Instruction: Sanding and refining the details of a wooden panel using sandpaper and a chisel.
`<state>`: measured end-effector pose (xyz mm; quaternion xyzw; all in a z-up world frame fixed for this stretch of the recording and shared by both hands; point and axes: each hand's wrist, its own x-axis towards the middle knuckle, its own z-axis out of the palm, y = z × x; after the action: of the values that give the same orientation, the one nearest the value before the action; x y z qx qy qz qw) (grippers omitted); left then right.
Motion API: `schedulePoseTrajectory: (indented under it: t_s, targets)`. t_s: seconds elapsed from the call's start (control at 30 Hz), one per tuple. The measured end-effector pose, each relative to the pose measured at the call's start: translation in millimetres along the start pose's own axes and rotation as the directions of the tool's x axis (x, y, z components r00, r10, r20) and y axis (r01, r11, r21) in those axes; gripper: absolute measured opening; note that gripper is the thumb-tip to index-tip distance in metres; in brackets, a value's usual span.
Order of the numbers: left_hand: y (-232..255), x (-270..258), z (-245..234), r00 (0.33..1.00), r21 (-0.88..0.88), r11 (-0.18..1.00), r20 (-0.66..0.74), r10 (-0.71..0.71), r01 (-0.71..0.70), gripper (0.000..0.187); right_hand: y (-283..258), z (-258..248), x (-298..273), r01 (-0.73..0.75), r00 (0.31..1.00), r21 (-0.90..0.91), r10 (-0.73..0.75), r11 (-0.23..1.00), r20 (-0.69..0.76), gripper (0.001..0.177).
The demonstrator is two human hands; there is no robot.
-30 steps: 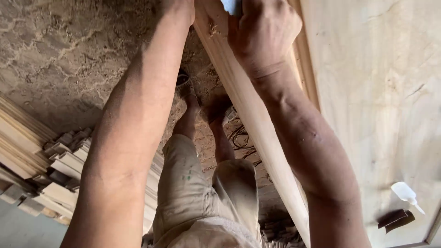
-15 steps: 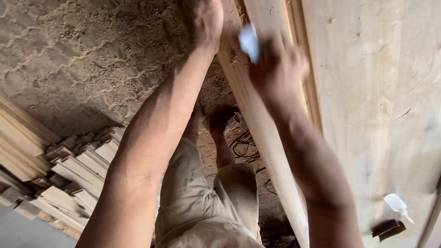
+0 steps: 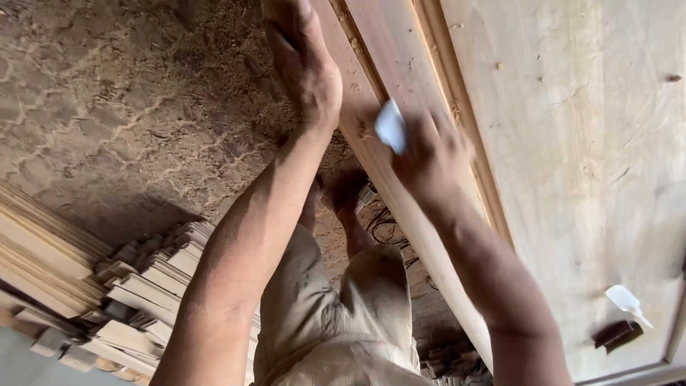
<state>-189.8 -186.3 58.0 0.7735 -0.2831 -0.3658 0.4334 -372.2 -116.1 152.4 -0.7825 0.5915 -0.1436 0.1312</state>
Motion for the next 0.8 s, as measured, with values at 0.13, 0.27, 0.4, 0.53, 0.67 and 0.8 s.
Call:
schedulePoseTrajectory:
  t_s: [0.13,0.27,0.4,0.53,0.67,0.8]
  targets:
    - [11.1,-3.1,-14.0,0.993,0.0,0.998,0.097,-0.069,0.069,0.112,-22.1,31.8,98.7,-0.103,0.978,-0.042,0.109,0.994,0.177,0.019]
    - [0.0,4.5,5.3,0.962,-0.282,0.957,0.271,0.013,0.066,0.114,-15.1,-8.4,16.4,0.024,0.998,-0.007,-0.025,1.0,-0.058,0.014]
    - [14.8,-1.5,-7.3,0.96,-0.057,0.96,0.069,-0.271,0.275,0.109,-4.5,-2.3,-25.3,-0.176,0.984,-0.005,0.176,0.984,-0.021,0.017]
    - [43.5,-8.9,-29.7,0.997,-0.206,0.978,0.08,-0.01,0.026,0.102,-38.7,6.9,65.7,-0.011,1.0,-0.004,0.011,1.0,-0.023,0.01]
    - [14.1,-6.2,-41.4,0.994,-0.175,0.983,0.104,-0.042,0.06,0.09,-81.0,53.1,204.8,0.013,0.999,0.005,-0.012,1.0,-0.053,0.012]
    - [-48.6,5.8,-44.6,0.966,-0.232,0.961,0.238,-0.097,0.154,0.079,-125.7,87.9,326.6,-0.05,0.993,0.09,0.059,0.995,-0.1,0.007]
